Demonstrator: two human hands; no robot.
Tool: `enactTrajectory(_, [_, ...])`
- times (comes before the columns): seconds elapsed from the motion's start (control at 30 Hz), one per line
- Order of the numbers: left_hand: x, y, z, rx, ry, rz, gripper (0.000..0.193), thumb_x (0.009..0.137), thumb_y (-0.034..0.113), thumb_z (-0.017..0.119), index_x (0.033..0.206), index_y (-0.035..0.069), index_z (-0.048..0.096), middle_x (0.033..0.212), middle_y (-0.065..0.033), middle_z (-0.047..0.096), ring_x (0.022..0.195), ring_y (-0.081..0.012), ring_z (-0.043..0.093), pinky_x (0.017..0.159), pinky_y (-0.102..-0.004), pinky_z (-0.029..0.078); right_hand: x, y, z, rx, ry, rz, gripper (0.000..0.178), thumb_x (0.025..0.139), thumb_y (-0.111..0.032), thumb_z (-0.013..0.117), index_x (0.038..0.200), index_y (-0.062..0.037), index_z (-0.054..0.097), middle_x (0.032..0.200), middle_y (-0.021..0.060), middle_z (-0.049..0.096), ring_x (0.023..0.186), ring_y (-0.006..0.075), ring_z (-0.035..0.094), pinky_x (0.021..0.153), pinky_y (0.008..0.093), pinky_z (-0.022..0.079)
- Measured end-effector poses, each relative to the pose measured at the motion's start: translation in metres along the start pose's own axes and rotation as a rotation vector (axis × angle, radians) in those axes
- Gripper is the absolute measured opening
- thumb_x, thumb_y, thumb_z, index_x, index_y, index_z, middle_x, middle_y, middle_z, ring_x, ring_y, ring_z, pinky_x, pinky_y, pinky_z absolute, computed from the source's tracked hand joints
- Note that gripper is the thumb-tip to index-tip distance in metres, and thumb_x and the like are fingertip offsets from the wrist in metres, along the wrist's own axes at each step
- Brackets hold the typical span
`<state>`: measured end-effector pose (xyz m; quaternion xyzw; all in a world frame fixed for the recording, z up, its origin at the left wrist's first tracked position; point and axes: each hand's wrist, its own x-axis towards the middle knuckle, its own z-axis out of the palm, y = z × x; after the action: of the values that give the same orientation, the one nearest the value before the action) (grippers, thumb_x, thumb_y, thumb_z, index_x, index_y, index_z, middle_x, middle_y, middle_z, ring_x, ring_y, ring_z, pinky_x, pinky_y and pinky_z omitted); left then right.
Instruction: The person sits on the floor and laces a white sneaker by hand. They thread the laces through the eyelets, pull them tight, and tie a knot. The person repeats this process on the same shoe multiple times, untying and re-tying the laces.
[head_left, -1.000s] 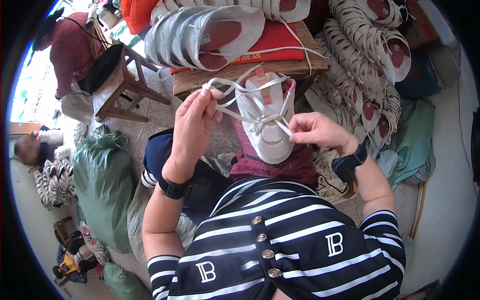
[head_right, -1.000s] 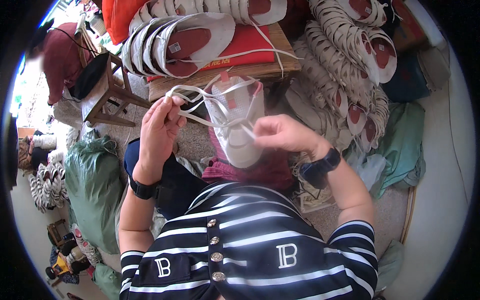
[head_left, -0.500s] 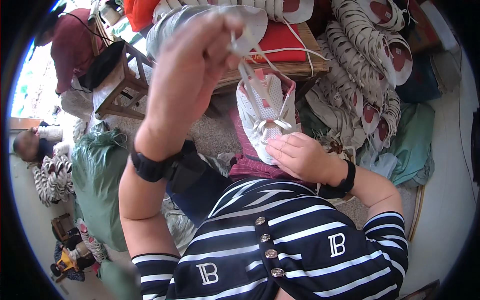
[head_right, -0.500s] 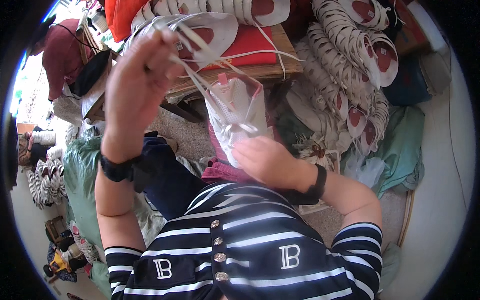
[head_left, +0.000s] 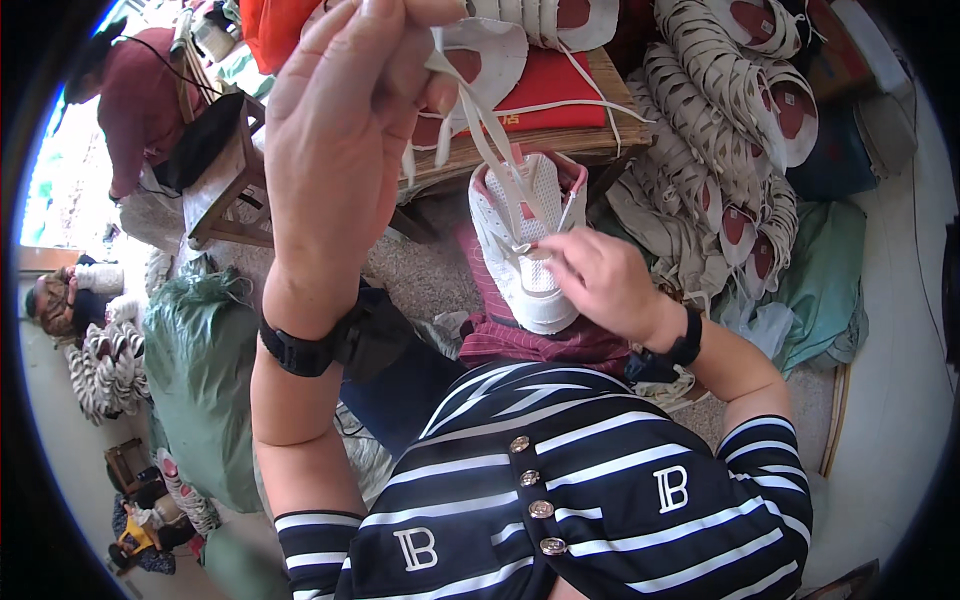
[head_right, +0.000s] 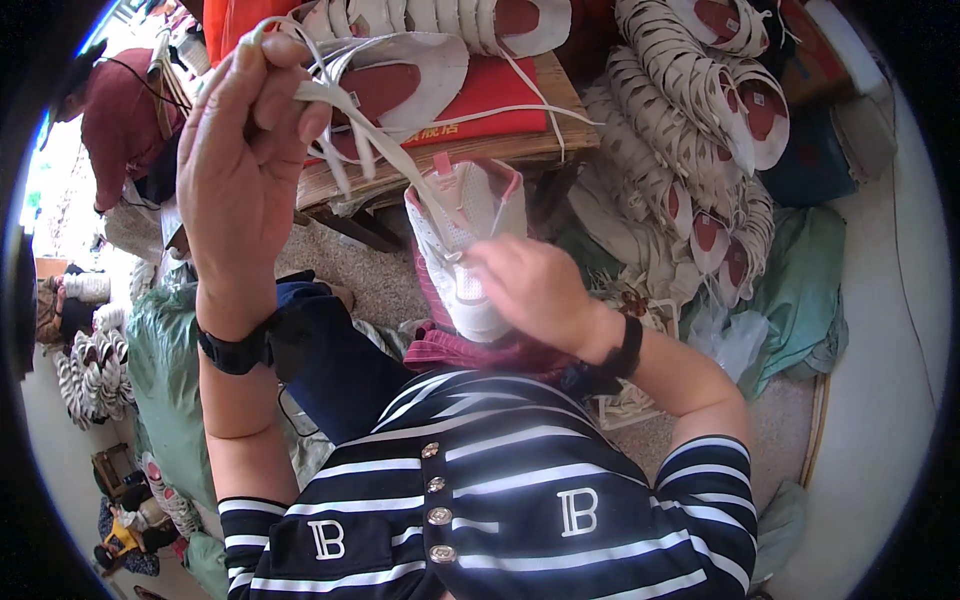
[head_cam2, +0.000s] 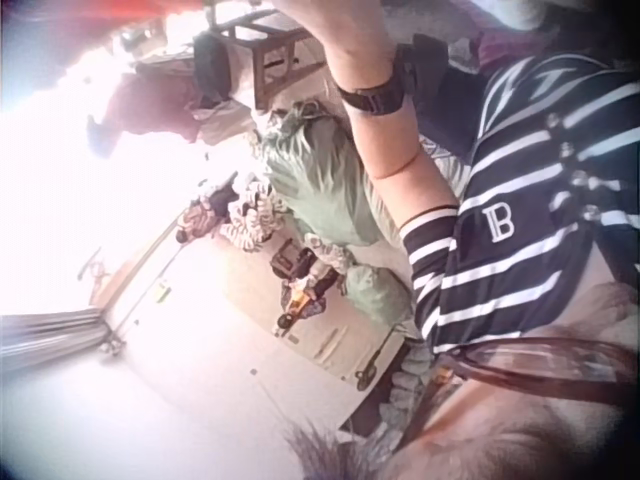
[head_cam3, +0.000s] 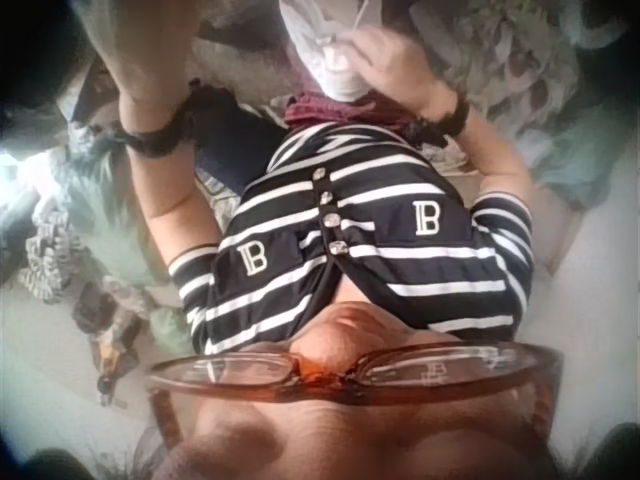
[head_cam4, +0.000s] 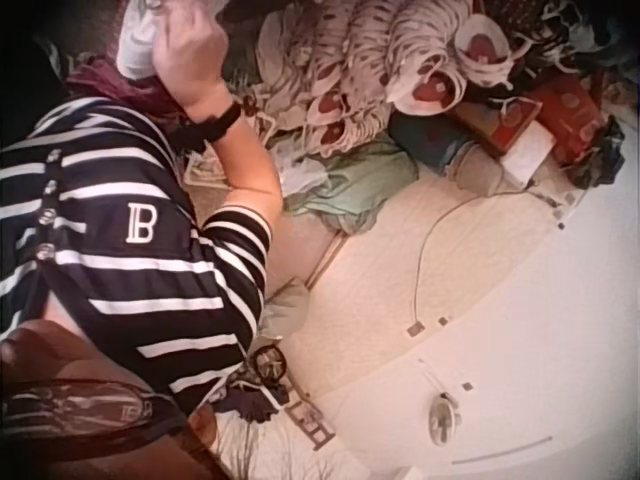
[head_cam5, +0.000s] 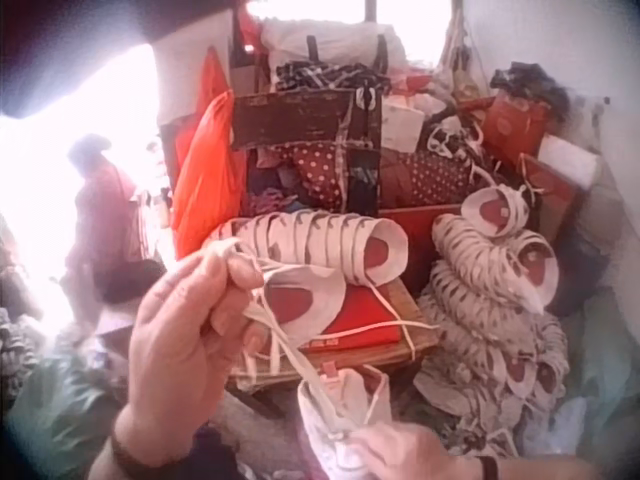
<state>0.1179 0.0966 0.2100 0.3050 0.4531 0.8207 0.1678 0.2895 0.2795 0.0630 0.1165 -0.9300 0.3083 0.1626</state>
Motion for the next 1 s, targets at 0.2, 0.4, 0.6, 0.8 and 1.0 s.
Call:
enactTrajectory(0.2, [-0.012, -0.01, -0.006, 0.012, 0.034, -0.038, 0.031, 0.108, 0.02, 0.046, 0.112, -0.005, 0.066, 0.077, 0.0026, 0.047, 0.067, -0.0056, 0.044, 0.069, -0.0252, 0.046, 0.008, 0.013, 0.011, -0.161, -0.117, 0.134, 0.015, 0.087, -0.01, 0.067, 0.096, -0.004, 0.056, 0.072, 0.0149, 0.065, 0.065, 0.0352, 0.067, 0.057, 0.0444, 0.052])
enactTrajectory(0.4, [-0.039, -0.014, -0.041, 0.047, 0.332, -0.046, 0.029, 0.106, 0.02, 0.051, 0.109, -0.003, 0.067, 0.077, 0.0045, 0.043, 0.063, -0.0036, 0.037, 0.066, -0.0242, 0.044, -0.003, 0.017, 0.011, -0.112, -0.067, 0.117, 0.017, 0.084, -0.004, 0.067, 0.095, -0.004, 0.054, 0.074, 0.0134, 0.065, 0.065, 0.0329, 0.067, 0.056, 0.0425, 0.052])
enactTrajectory(0.6, [-0.071, -0.001, -0.148, -0.379, 0.518, 0.022, 0.017, 0.106, 0.011, 0.045, 0.109, -0.003, 0.054, 0.077, 0.0011, 0.041, 0.061, -0.0051, 0.033, 0.058, -0.0212, 0.033, -0.004, 0.016, 0.018, 0.126, 0.022, 0.247, 0.014, 0.088, -0.005, 0.067, 0.099, -0.0035, 0.057, 0.075, 0.0111, 0.065, 0.062, 0.0251, 0.067, 0.055, 0.035, 0.051])
enactTrajectory(0.8, [-0.058, 0.014, -0.102, -0.411, 0.197, 0.072, 0.017, 0.108, 0.011, 0.041, 0.111, -0.002, 0.052, 0.082, -0.0003, 0.043, 0.061, -0.0061, 0.033, 0.065, -0.0246, 0.036, 0.059, 0.022, 0.002, 0.47, 0.013, 0.08, 0.015, 0.099, -0.011, 0.06, 0.112, -0.0028, 0.062, 0.092, 0.0057, 0.068, 0.086, 0.0105, 0.063, 0.081, 0.0268, 0.049])
enactTrajectory(1.0, [-0.05, 0.025, -0.083, -0.499, 0.098, 0.047, 0.016, 0.108, 0.011, 0.042, 0.114, -0.001, 0.051, 0.085, -0.0021, 0.045, 0.064, -0.0072, 0.036, 0.069, -0.0256, 0.038, 0.105, 0.018, 0.005, 1.127, -0.345, 0.311, 0.028, 0.103, -0.026, 0.06, 0.118, -0.0026, 0.061, 0.095, -0.0007, 0.064, 0.087, 0.005, 0.059, 0.082, 0.0218, 0.049])
